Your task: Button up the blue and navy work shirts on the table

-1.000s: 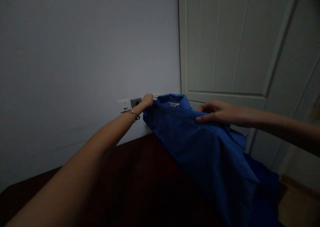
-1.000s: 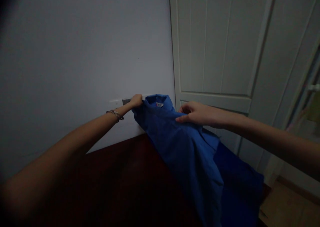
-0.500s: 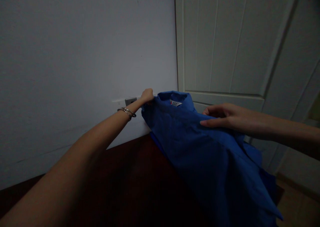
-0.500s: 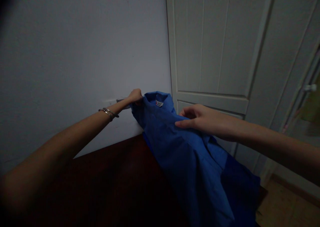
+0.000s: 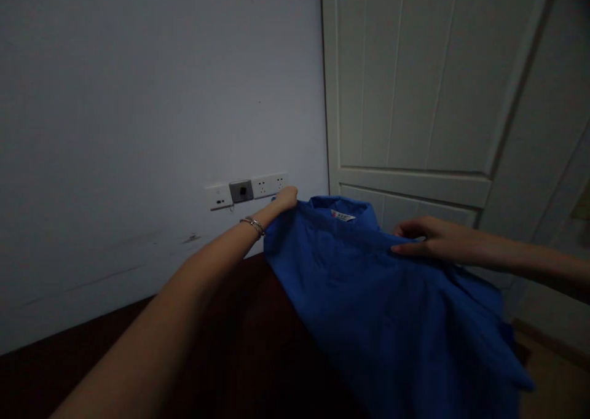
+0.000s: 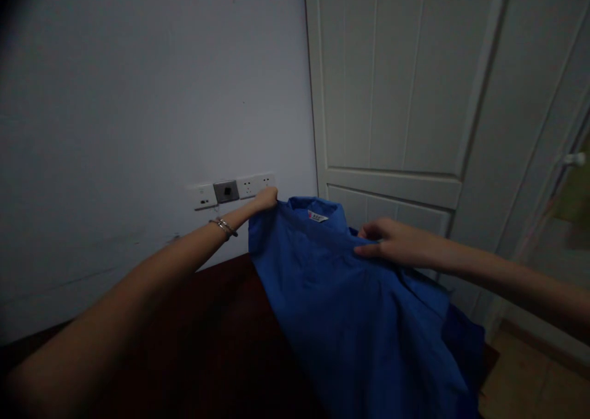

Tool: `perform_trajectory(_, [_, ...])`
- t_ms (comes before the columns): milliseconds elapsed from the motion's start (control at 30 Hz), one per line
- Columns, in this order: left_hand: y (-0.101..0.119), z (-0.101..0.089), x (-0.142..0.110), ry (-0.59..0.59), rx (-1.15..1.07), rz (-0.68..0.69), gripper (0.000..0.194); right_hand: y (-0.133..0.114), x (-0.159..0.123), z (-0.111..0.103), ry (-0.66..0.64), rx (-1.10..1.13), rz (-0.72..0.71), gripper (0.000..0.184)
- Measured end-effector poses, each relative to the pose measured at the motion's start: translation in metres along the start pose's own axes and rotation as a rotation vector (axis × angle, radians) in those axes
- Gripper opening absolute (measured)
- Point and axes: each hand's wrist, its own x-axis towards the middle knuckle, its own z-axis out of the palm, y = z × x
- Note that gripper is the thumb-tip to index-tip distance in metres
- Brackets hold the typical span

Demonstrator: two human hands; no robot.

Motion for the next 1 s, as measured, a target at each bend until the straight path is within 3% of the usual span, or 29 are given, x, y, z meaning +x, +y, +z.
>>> perform_trajectory(167, [0.033, 0.033, 0.017, 0.055, -0.004, 0.037, 0.03, 0.046, 0.013, -0.001, 0.038, -0.129, 0.069, 0.035])
perform_trajectory(433, [0.079, 0.07, 0.052, 0.127, -0.022, 0.116, 0.034, 0.123, 0.023, 0.008, 0.189, -0.4, 0.114, 0.025])
perform_trajectory(733, [0.102, 0.111, 0.078, 0.132, -0.071, 0.127, 0.039, 0.152, 0.033, 0.024, 0.18, -0.662, 0.215, 0.025])
perform_trajectory(1000, [0.106, 0.164, 0.073, -0.06, -0.101, 0.159, 0.048, 0.189, 0.038, 0.074, 0.187, -0.736, 0.221, 0.026])
